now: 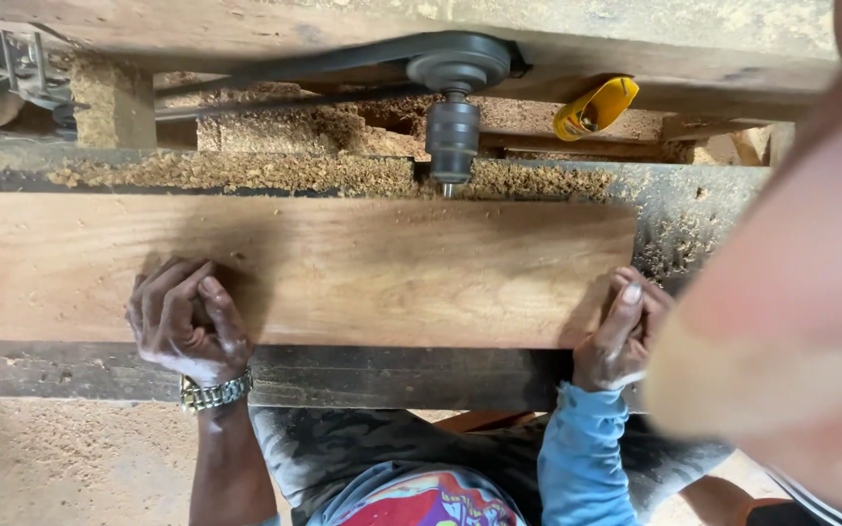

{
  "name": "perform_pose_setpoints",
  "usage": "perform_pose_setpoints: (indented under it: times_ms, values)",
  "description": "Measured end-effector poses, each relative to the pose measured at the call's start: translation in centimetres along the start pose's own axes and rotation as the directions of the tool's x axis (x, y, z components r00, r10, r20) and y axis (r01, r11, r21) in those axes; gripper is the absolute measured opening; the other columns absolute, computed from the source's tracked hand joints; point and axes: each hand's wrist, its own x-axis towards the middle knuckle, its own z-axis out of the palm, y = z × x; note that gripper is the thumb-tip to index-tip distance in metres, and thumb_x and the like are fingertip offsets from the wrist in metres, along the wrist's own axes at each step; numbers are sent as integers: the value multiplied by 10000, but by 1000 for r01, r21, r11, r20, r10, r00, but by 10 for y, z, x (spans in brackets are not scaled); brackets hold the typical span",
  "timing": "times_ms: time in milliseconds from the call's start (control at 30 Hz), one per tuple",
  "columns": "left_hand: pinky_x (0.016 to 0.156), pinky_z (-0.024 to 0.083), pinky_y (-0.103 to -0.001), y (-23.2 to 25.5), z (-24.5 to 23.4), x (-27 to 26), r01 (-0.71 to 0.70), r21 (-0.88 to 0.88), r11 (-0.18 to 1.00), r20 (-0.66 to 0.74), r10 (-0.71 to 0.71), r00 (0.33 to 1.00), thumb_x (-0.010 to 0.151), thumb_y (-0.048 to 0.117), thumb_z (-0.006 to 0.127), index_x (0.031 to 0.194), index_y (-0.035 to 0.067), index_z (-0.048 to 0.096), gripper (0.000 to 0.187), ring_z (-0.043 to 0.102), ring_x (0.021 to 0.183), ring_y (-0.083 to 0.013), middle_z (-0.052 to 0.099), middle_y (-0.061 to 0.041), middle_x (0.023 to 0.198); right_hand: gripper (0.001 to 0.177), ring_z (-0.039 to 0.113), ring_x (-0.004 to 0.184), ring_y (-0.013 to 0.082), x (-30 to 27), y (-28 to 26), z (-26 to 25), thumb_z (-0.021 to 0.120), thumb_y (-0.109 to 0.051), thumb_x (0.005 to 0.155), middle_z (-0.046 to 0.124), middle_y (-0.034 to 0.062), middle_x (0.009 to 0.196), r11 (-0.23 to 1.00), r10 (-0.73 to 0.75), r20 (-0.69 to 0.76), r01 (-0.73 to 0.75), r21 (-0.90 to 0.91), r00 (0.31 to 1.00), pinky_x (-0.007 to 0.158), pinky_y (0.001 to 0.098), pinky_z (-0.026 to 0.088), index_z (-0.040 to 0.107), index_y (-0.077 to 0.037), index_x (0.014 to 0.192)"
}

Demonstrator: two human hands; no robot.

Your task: The person guides a wooden plank under a vertical drill bit of a bench-mounted boring machine, positioning and advancing the plank by hand so the bit drills holes along its length, then shifts the plank to the next position and continues drilling.

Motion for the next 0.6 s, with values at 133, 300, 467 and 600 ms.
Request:
perform_pose_setpoints:
  times_ms: [133,300,467,600]
  values:
    - [1056,582,-472,6,-4,2,-16,11,1000,-6,16,1000,1052,192,643,946,95,762,186,739,1025,-259,781,-111,1039,227,673,1021,195,-3,-24,4,572,-136,1111,665,160,1194,999,45,-5,-45,-24,999,901,313,641,681,48,1032]
    - [1103,575,-500,10,-3,5,-2,-10,1000,8,2,1000,1073,181,642,977,91,762,179,732,1085,-263,771,-115,1084,224,663,1072,208,-6,-5,1,558,-165,1136,646,143,1254,997,81,18,-81,-2,997,962,328,611,665,21,1077]
    - [1134,540,-505,20,-10,7,20,-14,1000,63,-19,998,1072,131,603,1016,89,758,171,717,1183,-295,771,-111,1137,223,653,1161,248,0,-12,-11,547,-185,1167,642,146,1265,981,80,102,-61,-184,991,1034,382,582,671,-1,1145]
    - [1121,553,-515,5,-7,-3,23,-22,999,63,-22,998,1060,143,629,990,83,759,160,722,1140,-296,773,-116,1106,251,646,971,227,5,18,-39,653,-263,1052,696,158,1075,920,254,221,-165,-356,942,921,370,536,726,-25,1086]
